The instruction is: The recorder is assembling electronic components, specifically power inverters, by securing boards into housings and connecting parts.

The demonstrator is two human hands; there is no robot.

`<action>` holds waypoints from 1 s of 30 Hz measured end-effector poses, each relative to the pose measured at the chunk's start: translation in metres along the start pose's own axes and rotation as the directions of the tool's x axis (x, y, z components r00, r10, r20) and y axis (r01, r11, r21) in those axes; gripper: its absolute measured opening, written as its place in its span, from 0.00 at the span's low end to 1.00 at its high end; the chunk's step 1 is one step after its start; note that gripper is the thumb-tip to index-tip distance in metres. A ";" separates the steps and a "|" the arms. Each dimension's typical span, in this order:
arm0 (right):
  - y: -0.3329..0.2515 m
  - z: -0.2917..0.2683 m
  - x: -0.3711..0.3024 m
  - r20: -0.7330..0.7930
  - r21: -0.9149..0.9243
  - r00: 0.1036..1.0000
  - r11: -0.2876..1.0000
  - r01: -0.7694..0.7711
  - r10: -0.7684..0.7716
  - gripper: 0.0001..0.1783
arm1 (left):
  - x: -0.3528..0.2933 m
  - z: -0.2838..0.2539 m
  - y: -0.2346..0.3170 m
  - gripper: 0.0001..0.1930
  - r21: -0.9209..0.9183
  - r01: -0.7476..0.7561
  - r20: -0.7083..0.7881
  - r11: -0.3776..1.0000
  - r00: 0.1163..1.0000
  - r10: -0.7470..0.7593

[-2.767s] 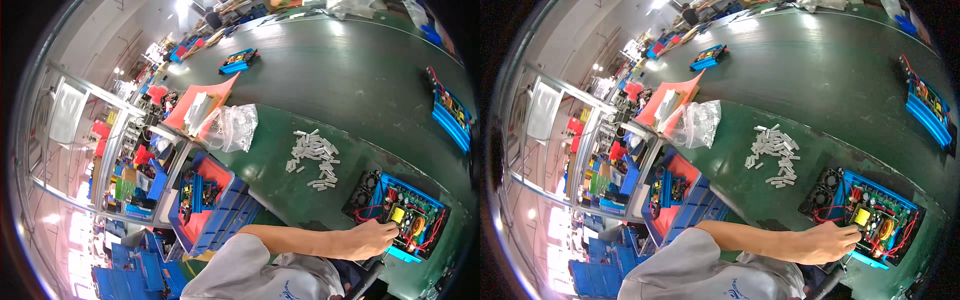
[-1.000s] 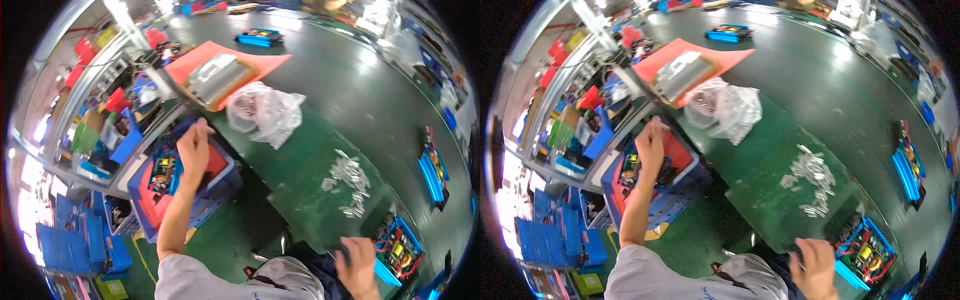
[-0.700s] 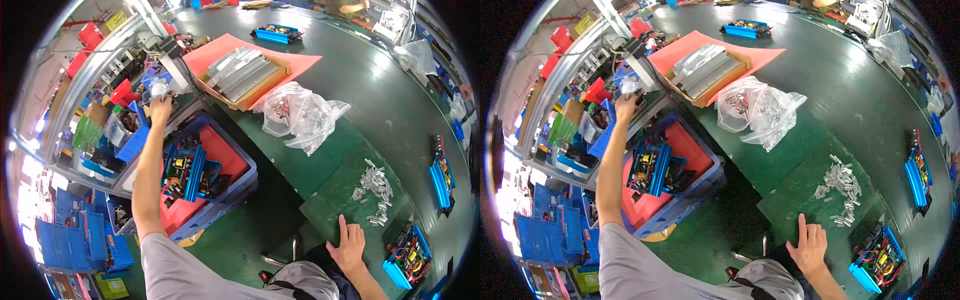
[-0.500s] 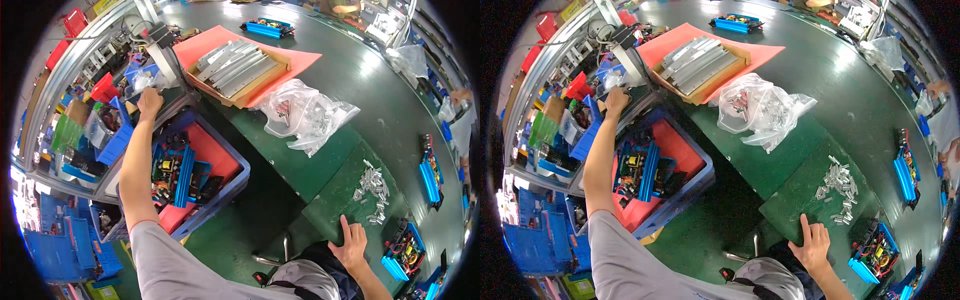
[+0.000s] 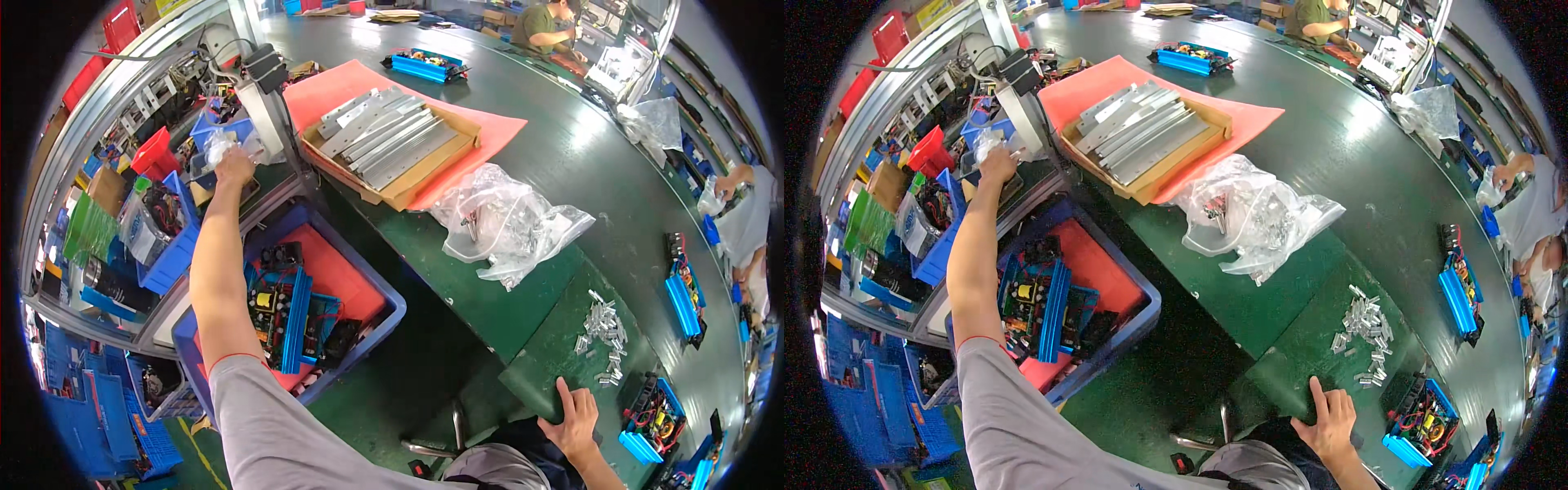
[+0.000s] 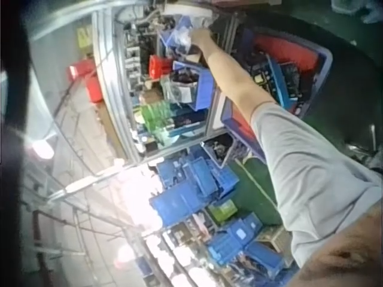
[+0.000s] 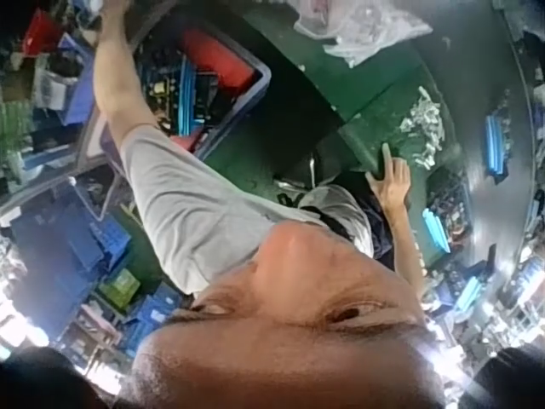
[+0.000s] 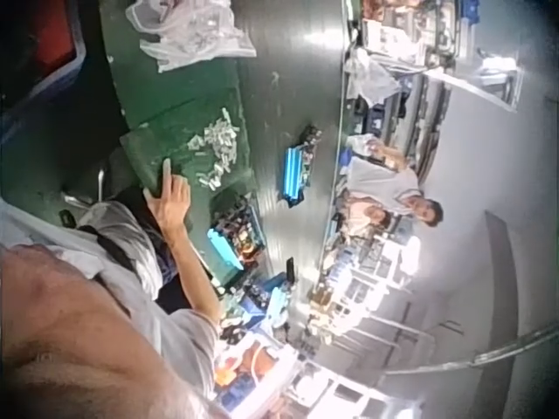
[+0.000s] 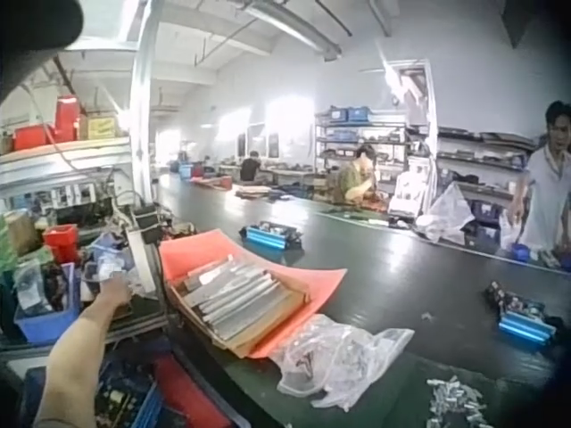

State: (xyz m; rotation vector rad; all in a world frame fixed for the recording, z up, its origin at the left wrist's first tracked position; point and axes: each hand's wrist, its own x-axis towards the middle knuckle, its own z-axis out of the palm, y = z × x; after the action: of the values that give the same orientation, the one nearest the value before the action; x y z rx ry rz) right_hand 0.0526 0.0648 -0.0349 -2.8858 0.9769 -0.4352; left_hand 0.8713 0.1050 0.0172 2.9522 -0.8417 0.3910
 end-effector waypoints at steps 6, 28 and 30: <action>0.002 0.001 -0.001 0.018 -0.008 0.999 1.000 -0.027 0.028 0.48 | 0.027 -0.005 -0.040 0.27 -0.243 0.186 -0.223 0.952 0.944 -0.242; 0.001 0.002 0.000 0.043 -0.062 0.997 0.996 -0.066 0.069 0.46 | 0.066 0.068 -0.059 0.32 -0.263 0.356 -0.134 0.897 0.907 -0.399; 0.000 0.002 0.000 0.046 -0.004 0.997 0.998 -0.060 0.061 0.46 | 0.072 0.056 -0.100 0.31 -0.249 0.346 -0.214 0.905 0.891 -0.400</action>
State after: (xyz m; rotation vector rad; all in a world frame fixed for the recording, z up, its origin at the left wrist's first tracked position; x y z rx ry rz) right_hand 0.0528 0.0649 -0.0366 -2.8464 1.0552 -0.3623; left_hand 0.9953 0.1472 -0.0162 2.7001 -0.2514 0.6066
